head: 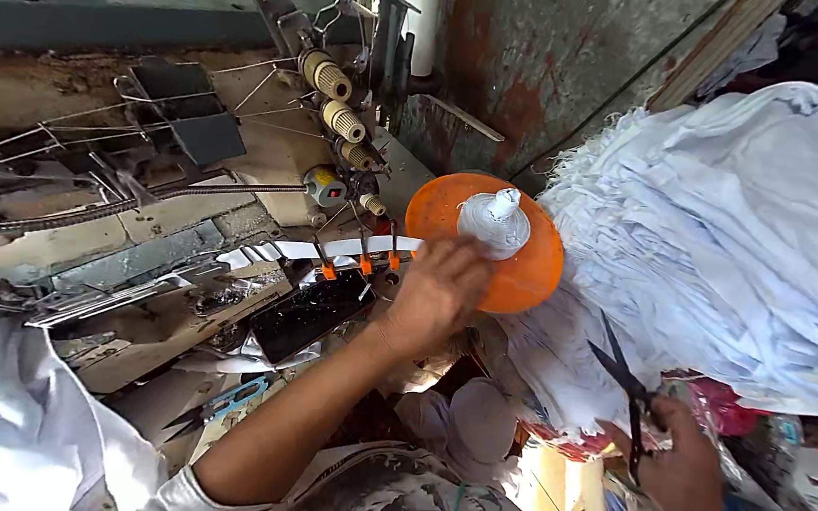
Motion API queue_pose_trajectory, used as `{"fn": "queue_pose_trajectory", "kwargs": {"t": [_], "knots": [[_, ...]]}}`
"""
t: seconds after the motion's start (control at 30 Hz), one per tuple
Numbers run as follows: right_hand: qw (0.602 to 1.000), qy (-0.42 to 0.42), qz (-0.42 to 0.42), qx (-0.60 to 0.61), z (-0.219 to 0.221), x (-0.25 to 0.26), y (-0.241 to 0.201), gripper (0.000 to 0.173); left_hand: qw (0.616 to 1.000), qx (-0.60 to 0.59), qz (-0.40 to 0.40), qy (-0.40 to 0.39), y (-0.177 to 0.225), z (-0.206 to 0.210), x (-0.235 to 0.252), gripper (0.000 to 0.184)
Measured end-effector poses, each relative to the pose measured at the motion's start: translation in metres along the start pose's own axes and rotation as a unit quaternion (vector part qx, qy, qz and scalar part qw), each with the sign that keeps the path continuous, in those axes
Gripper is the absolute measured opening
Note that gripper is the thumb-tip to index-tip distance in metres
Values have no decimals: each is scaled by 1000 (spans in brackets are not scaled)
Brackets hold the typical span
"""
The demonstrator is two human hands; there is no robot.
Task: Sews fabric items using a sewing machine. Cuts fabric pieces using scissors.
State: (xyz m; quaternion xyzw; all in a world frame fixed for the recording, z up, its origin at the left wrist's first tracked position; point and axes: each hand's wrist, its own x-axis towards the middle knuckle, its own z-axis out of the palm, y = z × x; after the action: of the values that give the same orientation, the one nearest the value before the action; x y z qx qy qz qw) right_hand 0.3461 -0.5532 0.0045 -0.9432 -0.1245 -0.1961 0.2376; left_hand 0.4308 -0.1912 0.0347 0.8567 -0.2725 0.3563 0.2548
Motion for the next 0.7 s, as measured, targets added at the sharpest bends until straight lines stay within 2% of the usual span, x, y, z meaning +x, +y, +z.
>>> {"fn": "queue_pose_trajectory", "kwargs": {"t": [0.1,0.2,0.33,0.47,0.53,0.7], "knots": [[990,29,-90,-109,2,59,-10,69,994,15,-103,-26,-30,-13,21,38],[975,40,-160,-151,9,104,-21,65,985,-59,-142,-78,-42,-9,34,52],[956,58,-217,-190,13,131,-34,60,971,-148,-186,-38,-48,2,30,46],[941,80,-246,-220,12,135,-39,57,985,-95,-142,-2,-38,3,14,19],[932,89,-259,-237,10,136,-40,56,989,-75,-126,-8,-38,5,10,19],[920,70,-288,-257,3,151,-48,51,977,-126,-171,-5,-38,3,17,20]]}}
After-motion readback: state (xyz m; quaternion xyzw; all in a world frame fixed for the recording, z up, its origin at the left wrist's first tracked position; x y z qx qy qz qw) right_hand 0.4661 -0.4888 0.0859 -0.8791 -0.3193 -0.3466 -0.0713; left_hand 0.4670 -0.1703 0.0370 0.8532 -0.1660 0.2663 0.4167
